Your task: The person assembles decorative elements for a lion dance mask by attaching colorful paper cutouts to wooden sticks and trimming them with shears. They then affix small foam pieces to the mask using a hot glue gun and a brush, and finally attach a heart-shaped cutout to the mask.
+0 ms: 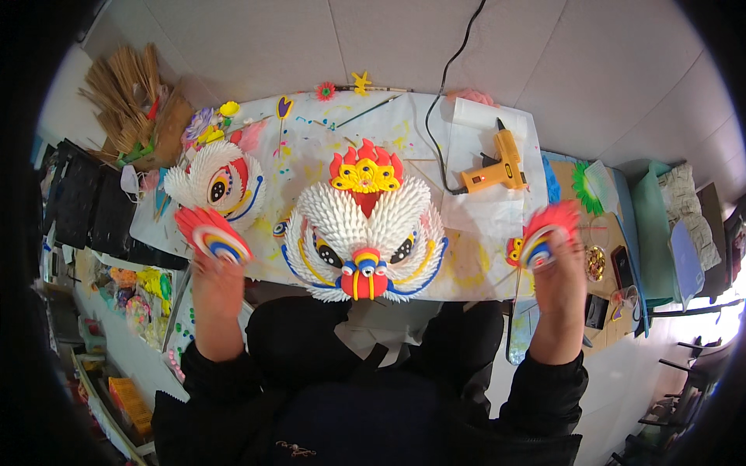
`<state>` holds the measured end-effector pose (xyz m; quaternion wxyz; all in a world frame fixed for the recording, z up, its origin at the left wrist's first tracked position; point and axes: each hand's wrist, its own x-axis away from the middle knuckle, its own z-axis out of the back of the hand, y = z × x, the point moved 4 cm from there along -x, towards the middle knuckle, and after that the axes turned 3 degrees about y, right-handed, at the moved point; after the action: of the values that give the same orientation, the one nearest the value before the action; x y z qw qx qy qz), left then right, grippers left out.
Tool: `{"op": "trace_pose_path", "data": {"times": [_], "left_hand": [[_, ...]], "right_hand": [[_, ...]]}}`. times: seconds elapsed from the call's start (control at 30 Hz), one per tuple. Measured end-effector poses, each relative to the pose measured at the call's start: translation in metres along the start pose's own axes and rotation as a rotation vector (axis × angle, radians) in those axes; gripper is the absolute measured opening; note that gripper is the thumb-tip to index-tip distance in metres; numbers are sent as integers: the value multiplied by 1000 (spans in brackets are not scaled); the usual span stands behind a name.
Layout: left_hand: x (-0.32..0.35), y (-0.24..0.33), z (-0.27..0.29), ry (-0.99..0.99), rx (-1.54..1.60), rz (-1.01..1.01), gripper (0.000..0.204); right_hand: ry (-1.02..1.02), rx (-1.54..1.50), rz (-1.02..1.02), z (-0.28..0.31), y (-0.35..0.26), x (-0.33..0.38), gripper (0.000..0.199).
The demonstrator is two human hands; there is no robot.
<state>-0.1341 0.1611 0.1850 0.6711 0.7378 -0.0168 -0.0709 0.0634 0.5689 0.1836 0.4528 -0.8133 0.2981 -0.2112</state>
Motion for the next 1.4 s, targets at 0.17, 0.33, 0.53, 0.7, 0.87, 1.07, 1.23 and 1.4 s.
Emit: {"op": "trace_pose_path", "data": {"times": [0.17, 0.33, 0.53, 0.7, 0.87, 1.07, 1.23, 1.4], "left_hand": [[-55, 54, -41, -94, 251, -305, 36], [-85, 46, -94, -219, 395, -229, 27], [-88, 25, -102, -208, 249, -108, 28], [-78, 15, -111, -325, 296, -33, 32], [-71, 12, -112, -340, 349, -49, 39], [-71, 10, -106, -369, 355, -38, 38], [-74, 13, -106, -363, 352, -36, 38], [-78, 17, -107, -388, 321, -22, 38]], "right_hand": [[-6, -216, 366, -32, -39, -33, 27], [-155, -208, 412, -96, -10, -76, 24], [-266, -151, 258, -122, 20, -82, 24], [-304, -113, 175, -121, 34, -83, 23], [-377, -98, 153, -116, 41, -81, 26], [-529, 25, 35, -113, 38, -81, 34], [-512, 143, 19, -115, 32, -81, 38], [-489, 163, -28, -121, 26, -90, 37]]}}
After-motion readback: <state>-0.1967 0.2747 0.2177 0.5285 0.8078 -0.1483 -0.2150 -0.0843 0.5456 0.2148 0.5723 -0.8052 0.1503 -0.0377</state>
